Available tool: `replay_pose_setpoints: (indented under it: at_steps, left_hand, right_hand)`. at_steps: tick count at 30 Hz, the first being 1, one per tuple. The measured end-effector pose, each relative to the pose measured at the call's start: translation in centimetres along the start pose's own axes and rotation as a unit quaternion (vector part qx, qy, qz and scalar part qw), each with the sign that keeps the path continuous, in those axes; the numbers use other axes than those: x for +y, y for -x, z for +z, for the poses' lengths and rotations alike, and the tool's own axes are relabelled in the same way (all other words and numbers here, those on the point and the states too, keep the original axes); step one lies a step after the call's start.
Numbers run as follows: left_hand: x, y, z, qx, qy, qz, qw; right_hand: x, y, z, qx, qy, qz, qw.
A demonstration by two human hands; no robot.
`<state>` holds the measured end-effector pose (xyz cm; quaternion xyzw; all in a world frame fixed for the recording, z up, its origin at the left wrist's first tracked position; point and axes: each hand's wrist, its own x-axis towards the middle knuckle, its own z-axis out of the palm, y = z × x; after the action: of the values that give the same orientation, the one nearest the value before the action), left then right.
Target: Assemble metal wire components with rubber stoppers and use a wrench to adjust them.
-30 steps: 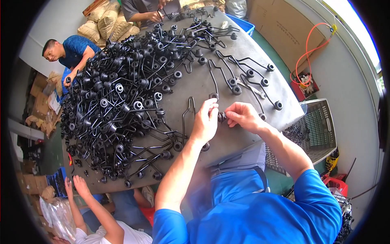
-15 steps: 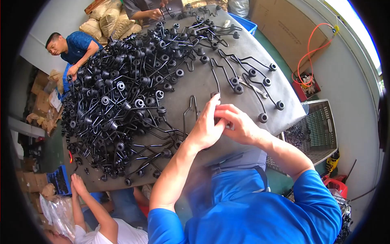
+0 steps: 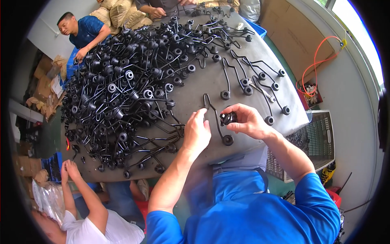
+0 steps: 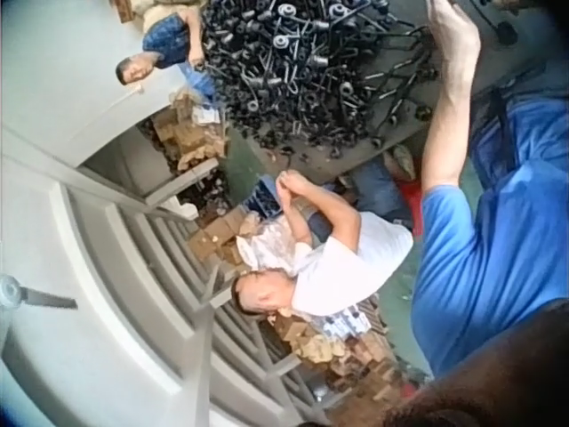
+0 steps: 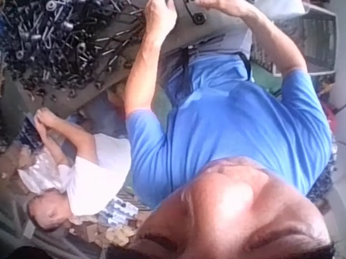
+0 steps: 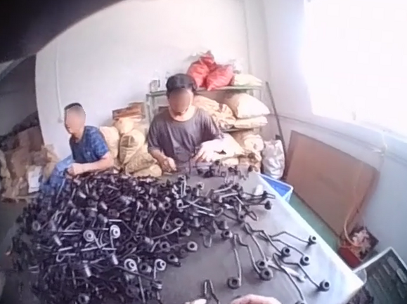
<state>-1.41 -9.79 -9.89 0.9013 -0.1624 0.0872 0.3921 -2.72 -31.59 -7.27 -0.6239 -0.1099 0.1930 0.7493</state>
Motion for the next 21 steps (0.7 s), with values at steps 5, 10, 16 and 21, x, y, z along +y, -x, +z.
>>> replay_pose_setpoints:
  at_steps: [5,10,16,21]
  left_hand:
    - [0.6,1.2,0.4,-0.054,0.118,-0.065,0.989]
    - [2.1,0.7,-1.2,0.052,0.213,-0.061,0.974]
    - [2.3,-0.3,-1.4,-0.109,0.381,-0.2,0.896]
    - [2.6,-1.5,-3.8,-0.119,0.38,-0.182,0.899]
  right_hand:
    - [0.1,-0.1,0.2,0.012,0.029,-0.015,0.999]
    - [-0.7,-0.2,1.1,0.072,0.239,-0.089,0.964]
    - [-1.5,-1.4,2.7,0.061,0.469,-0.204,0.857]
    - [-3.8,-2.9,3.2,0.047,0.398,-0.148,0.904]
